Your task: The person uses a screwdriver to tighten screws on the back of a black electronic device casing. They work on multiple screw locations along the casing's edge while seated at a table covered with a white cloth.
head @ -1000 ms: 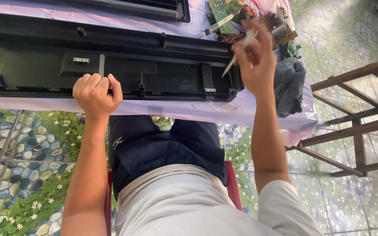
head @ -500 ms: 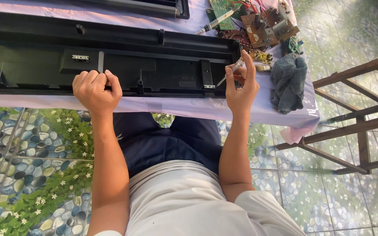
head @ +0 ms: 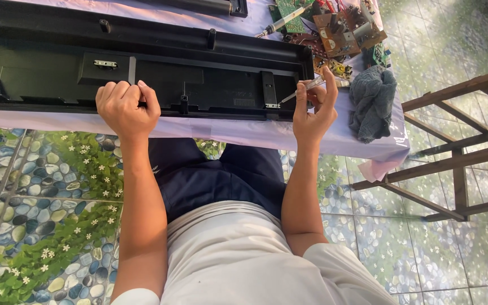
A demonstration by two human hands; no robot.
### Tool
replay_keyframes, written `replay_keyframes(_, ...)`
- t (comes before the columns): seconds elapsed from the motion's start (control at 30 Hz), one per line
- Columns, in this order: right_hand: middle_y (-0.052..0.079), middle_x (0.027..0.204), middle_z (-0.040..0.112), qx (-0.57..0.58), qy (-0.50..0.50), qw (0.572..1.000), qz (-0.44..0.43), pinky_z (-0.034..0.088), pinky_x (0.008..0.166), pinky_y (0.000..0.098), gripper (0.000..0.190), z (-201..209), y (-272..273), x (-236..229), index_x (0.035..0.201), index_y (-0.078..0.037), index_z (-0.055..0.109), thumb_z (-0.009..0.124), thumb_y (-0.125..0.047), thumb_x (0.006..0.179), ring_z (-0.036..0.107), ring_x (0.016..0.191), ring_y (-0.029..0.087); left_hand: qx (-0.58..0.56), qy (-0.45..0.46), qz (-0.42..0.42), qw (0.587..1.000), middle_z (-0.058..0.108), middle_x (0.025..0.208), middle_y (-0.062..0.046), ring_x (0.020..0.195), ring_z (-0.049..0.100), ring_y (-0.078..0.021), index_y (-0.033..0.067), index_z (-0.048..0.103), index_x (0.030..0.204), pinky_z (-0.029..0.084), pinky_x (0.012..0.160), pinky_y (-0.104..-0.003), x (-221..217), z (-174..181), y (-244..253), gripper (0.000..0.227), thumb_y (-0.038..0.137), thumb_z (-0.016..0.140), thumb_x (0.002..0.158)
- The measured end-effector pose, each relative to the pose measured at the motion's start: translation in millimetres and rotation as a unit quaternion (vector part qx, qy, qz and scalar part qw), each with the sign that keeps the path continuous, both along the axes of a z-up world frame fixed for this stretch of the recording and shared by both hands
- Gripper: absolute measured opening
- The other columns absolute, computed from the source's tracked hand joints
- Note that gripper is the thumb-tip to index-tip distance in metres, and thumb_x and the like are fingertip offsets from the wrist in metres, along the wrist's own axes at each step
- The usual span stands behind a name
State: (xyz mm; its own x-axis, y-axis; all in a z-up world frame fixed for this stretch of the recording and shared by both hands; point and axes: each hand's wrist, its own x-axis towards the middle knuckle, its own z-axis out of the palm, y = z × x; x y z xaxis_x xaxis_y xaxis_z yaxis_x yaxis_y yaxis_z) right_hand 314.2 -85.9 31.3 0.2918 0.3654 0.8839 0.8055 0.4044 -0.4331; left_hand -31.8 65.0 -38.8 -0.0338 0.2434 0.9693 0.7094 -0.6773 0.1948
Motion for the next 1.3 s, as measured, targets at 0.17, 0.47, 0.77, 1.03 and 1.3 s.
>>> replay_keyframes(0.17, 0.013, 0.097, 0.077, 0.002, 0.002, 1.0, -0.002, 0.062, 0.072, 0.0323, 0.053, 4.2, -2.5, -1.3, 0.15, -0.008, 0.049, 0.075, -0.005, 0.104, 0.07, 0.079, 0.022, -0.008, -0.002, 0.002, 1.0, 0.039, 0.056, -0.001, 0.056, 0.047, -0.0219, 0.0174, 0.046, 0.053, 0.046, 0.067, -0.032, 1.7, 4.9, -3.6, 0.047, 0.006, 0.068, 0.093)
replay_keyframes(0.47, 0.014, 0.095, 0.077, 0.012, -0.009, 1.0, 0.0, 0.062, 0.072, 0.0335, 0.052, 9.2, -3.0, -5.4, 0.148, -0.006, 0.051, 0.076, -0.003, 0.102, 0.071, 0.078, 0.024, -0.009, -0.008, -0.007, 1.0, 0.039, 0.055, -0.001, 0.055, 0.047, -0.0214, 0.017, 0.047, 0.052, 0.046, 0.066, -0.031, 1.5, 7.3, -4.5, 0.047, 0.005, 0.067, 0.093)
replay_keyframes(0.77, 0.013, 0.093, 0.077, 0.01, -0.023, 1.0, -0.002, 0.063, 0.07, 0.0332, 0.049, 15.1, -5.1, -12.9, 0.144, -0.004, 0.055, 0.078, -0.005, 0.101, 0.072, 0.075, 0.024, -0.008, -0.007, -0.004, 1.0, 0.04, 0.056, -0.001, 0.056, 0.047, -0.0217, 0.0171, 0.047, 0.053, 0.046, 0.066, -0.031, 1.6, 6.5, -5.2, 0.047, 0.006, 0.067, 0.093)
replay_keyframes(1.03, 0.011, 0.085, 0.075, -0.031, -0.064, 0.997, -0.001, 0.06, 0.062, 0.0328, 0.045, 28.5, -2.1, -12.5, 0.138, -0.006, 0.06, 0.082, -0.006, 0.098, 0.068, 0.066, 0.022, -0.006, -0.005, 0.003, 1.0, 0.039, 0.056, -0.002, 0.056, 0.047, -0.0227, 0.0173, 0.047, 0.053, 0.046, 0.066, -0.032, 2.4, 6.5, -4.0, 0.046, 0.006, 0.068, 0.092)
replay_keyframes(1.3, 0.014, 0.083, 0.073, -0.1, -0.078, 0.988, 0.089, 0.055, 0.062, 0.0332, 0.046, 47.7, 1.5, 9.9, 0.133, 0.001, 0.052, 0.081, -0.002, 0.098, 0.067, 0.063, 0.025, -0.01, -0.003, -0.007, 1.0, 0.041, 0.058, -0.003, 0.057, 0.048, -0.0236, 0.0167, 0.048, 0.055, 0.046, 0.066, -0.033, 0.8, 5.0, -4.9, 0.045, 0.005, 0.067, 0.093)
